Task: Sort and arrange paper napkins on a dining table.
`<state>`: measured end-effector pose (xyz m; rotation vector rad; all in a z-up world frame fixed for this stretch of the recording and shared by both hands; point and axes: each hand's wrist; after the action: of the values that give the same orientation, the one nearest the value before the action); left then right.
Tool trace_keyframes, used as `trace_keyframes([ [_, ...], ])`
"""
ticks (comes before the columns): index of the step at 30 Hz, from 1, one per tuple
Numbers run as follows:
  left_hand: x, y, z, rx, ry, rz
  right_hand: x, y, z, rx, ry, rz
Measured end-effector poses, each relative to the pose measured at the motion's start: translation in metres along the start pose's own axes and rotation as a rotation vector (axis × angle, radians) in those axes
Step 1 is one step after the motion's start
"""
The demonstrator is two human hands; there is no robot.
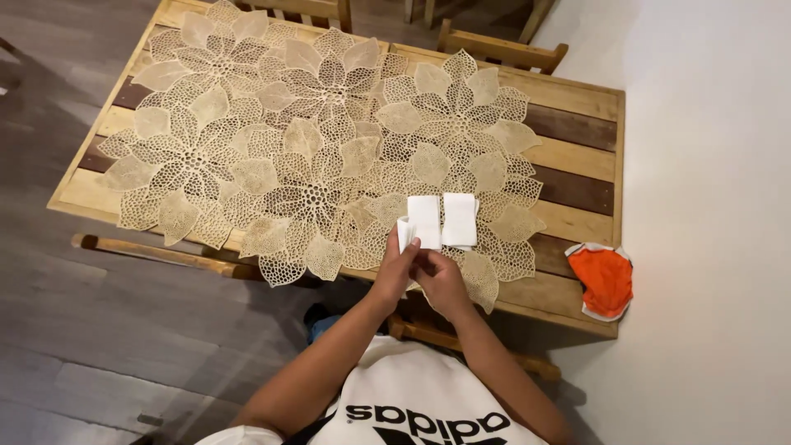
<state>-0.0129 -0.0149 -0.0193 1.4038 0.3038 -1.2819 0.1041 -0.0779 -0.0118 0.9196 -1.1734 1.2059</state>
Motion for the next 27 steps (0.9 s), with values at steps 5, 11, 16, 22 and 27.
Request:
trace_keyframes([
  [5,-0.005,-0.002,0.002,-0.043,0.005,-0.038,-0.019,-0.005,-0.006,-0.078,-0.058,0.030],
  [11,0.002,-0.008,-0.008,-0.065,0.004,-0.031,-0.024,-0.019,-0.008,-0.167,0.065,-0.150],
  [16,-0.006,0.003,-0.004,-0.003,-0.009,-0.180,-0.024,-0.023,-0.007,-0.140,0.040,-0.168],
  [22,0.000,0.000,-0.010,0.045,-0.042,-0.115,-0.019,-0.028,-0.012,-0.164,0.064,-0.152],
  [27,-0.012,-0.008,-0.013,-0.041,-0.014,-0.048,-0.018,-0.037,-0.018,-0.182,0.083,-0.308],
])
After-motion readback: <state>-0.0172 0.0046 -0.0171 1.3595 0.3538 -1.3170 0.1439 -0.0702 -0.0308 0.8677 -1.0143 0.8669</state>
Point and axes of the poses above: each hand's wrist, its own z-axis away from the middle knuckle, its own y-axis out of the palm, x = y × z, and after that the axes turned 1 degree about -y, right-handed
